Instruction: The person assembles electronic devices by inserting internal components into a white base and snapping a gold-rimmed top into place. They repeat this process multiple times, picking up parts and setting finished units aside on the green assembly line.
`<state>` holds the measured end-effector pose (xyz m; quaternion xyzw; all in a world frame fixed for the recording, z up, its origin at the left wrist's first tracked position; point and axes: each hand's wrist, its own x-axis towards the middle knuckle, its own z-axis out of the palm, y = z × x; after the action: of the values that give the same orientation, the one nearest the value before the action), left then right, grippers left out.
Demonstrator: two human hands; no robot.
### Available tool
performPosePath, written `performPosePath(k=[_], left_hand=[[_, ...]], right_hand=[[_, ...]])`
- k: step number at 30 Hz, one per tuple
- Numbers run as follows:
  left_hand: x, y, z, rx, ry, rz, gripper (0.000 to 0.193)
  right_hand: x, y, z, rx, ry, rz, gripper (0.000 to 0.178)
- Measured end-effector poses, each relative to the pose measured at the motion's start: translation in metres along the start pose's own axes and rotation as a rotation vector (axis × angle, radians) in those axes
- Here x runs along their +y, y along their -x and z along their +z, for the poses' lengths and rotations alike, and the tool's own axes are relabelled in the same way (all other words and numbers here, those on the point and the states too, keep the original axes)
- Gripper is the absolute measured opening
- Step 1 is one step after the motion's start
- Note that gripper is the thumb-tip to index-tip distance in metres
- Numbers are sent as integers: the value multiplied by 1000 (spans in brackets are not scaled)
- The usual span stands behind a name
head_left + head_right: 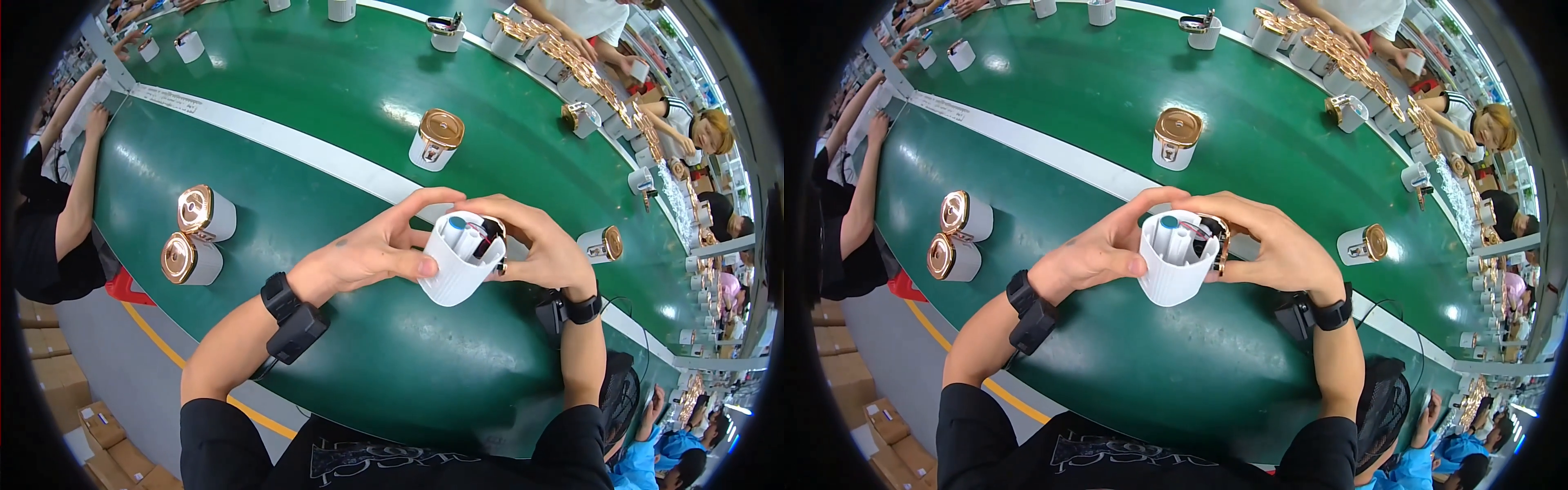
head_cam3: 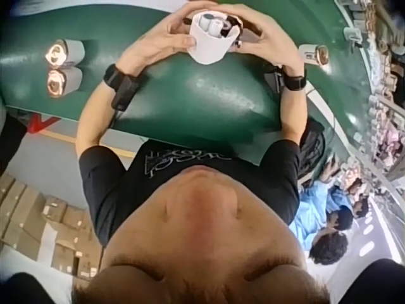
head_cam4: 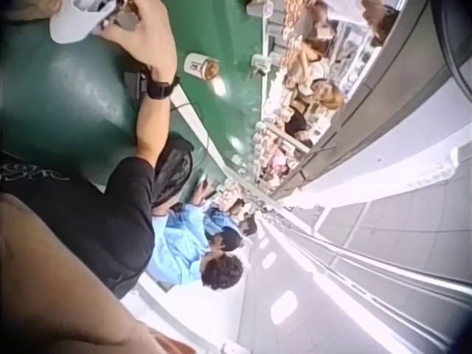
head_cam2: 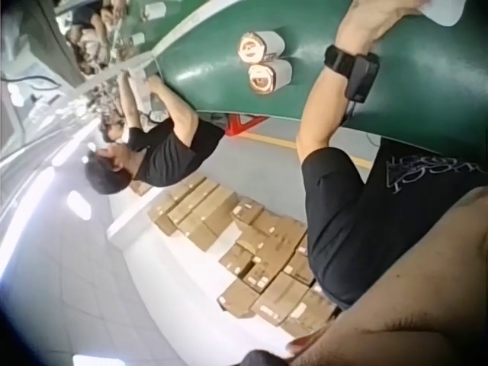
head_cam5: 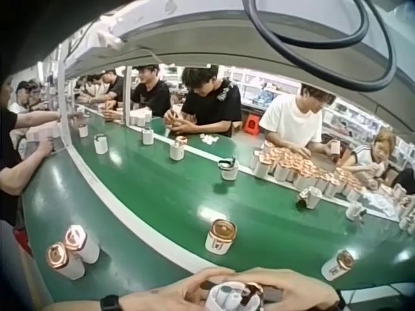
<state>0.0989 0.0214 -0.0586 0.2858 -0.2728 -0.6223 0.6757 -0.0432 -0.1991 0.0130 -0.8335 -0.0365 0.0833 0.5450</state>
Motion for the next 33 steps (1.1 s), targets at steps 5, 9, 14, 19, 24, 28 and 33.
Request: performPosePath(k=[5,9,14,19,24,28,33], left_hand=[[3,-1,-5,37,20,-124,101],[6,-3,5,1,-221,-125,101],[-4,-2,9,115,-933,104,87],[-18,-1,9,317,-1152,324,72],[-12,-2,7,268,-1549,531,71],[-7,-1,9,331,-1670,579,69],[-14,-1,6,323,-1489,539,68]], right_hand=[[-2,1,-10,70,37,-10,78],[7,3,-14,99,-81,-91,66],[5,1,-10,128,-25,22,59],[10,-1,-7,165,260,108,59],[19,-4,-4,236,76,260,62],[11,-3,-4,116,-172,248,67],[18,-1,-4,14,-296,144,67]])
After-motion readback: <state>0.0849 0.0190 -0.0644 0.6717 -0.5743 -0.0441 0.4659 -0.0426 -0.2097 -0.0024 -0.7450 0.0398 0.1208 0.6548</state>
